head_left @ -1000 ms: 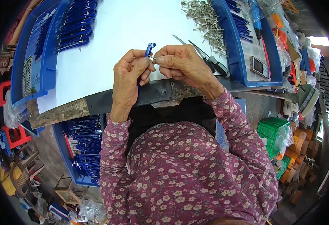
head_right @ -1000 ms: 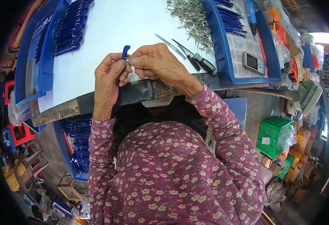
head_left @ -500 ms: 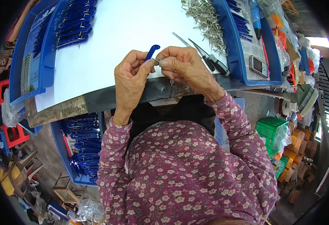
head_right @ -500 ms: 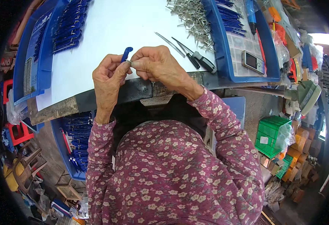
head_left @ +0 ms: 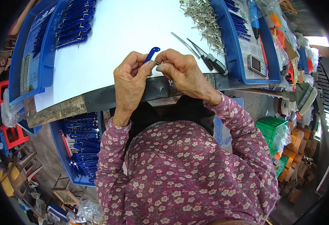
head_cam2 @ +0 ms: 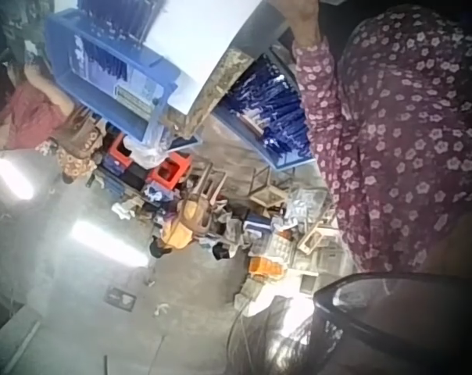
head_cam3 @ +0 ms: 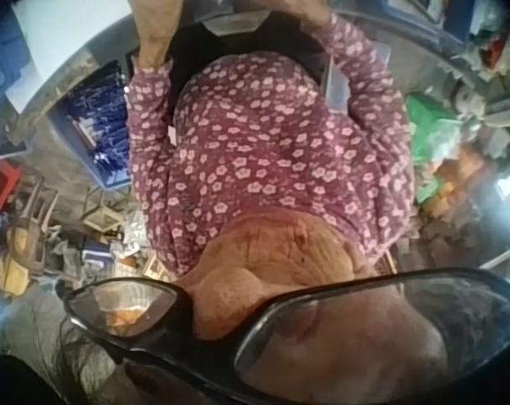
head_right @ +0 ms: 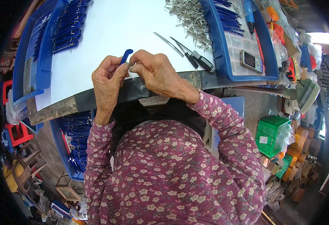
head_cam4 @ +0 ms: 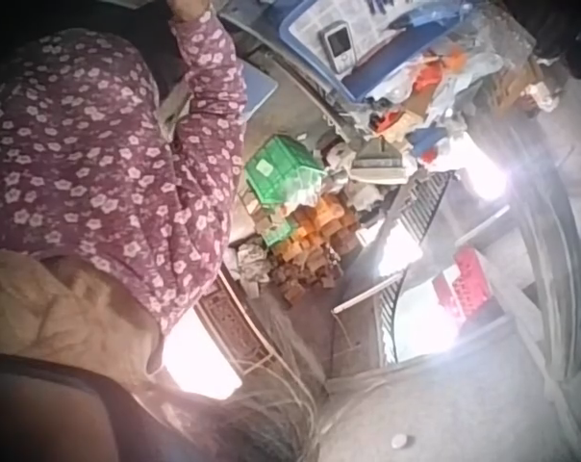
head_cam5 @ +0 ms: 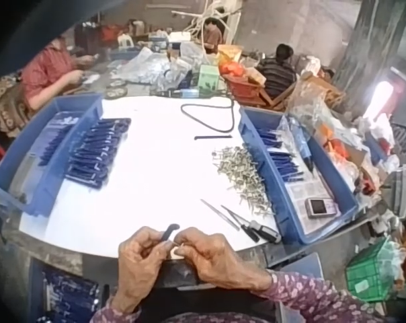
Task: Assembling small metal components onto blue plastic strips at a manual workstation.
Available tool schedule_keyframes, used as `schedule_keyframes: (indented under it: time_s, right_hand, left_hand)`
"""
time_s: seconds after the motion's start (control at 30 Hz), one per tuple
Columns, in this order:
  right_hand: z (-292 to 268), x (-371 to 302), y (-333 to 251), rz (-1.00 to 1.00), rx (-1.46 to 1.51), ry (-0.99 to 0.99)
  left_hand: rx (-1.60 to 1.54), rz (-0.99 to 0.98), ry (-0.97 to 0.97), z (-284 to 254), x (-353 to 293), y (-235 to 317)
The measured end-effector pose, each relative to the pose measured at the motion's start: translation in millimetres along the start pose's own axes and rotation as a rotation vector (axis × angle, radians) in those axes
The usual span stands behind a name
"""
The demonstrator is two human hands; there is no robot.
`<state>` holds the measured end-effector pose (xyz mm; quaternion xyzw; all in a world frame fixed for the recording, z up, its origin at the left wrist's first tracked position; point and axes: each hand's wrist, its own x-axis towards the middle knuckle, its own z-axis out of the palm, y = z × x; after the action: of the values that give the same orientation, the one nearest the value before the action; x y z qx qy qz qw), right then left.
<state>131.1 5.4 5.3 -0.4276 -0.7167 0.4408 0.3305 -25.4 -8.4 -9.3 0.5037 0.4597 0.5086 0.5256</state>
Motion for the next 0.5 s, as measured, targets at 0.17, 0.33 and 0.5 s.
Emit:
schedule_keyframes:
  time_s: [0.17, 0.33, 0.5]
  right_hand:
    - [-1, 3, 0, -0.245, -0.311, 0.022]
    - [5, 6, 0, -0.548, -0.604, 0.088]
    - [7, 6, 4, -0.534, -0.529, 0.137]
  left_hand:
    - [-0.004, -0.002, -0.011, 0, 0, -2]
    - [-0.007, 0.0, 0.016, 2, 2, -7]
    - [0.047, 0.036, 0.03, 2, 3, -6]
